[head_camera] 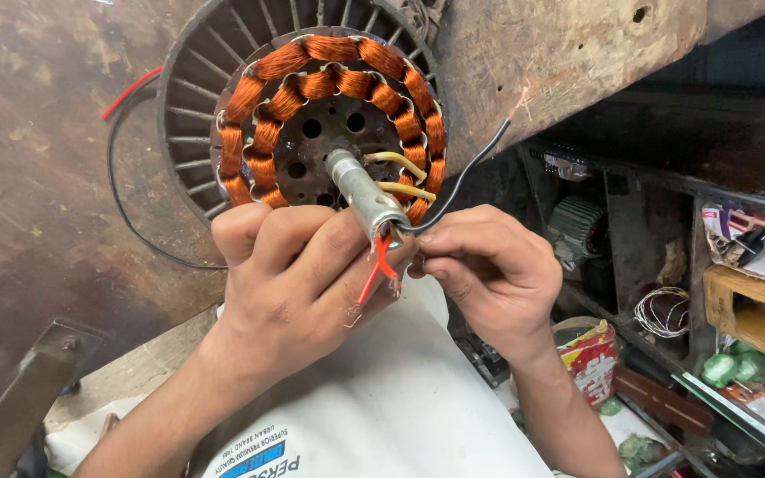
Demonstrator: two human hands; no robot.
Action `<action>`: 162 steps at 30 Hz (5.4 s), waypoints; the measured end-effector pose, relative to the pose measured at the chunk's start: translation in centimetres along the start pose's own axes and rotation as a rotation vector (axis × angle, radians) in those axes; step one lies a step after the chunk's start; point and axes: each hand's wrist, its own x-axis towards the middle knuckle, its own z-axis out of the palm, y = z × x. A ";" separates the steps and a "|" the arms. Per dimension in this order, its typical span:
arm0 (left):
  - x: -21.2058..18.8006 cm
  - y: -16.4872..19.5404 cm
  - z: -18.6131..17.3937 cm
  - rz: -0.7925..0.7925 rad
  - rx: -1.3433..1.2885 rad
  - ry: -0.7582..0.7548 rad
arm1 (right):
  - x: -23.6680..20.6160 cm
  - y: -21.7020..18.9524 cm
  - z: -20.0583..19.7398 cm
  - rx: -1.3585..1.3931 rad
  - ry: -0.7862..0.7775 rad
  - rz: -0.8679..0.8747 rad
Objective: The person connects and insulates wires on a motor stator. They twist wires together, apply white tape to insulate connections, and use scissors to cut tape. The work is performed on a wooden workbench in a workshop.
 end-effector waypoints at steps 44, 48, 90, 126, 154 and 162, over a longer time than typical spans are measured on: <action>1.4 0.1 -2.9 -0.067 -0.136 -0.123 | -0.4 0.2 0.3 0.116 0.008 0.103; 1.4 0.1 -2.9 -0.066 -0.139 -0.129 | -0.3 0.1 0.2 0.056 0.018 0.131; 4.2 -1.3 -4.4 -0.032 -0.064 -0.196 | 2.3 -0.2 0.1 0.036 -0.057 0.145; 6.0 1.8 -6.1 -0.079 0.179 -0.354 | 1.8 -1.4 2.7 -0.384 0.111 -0.197; 5.5 1.8 -5.3 -0.104 0.141 -0.234 | 1.2 0.2 2.3 -0.044 0.118 -0.034; 6.0 2.6 -5.7 -0.039 0.273 -0.224 | 1.9 -1.8 2.5 -0.398 0.141 -0.188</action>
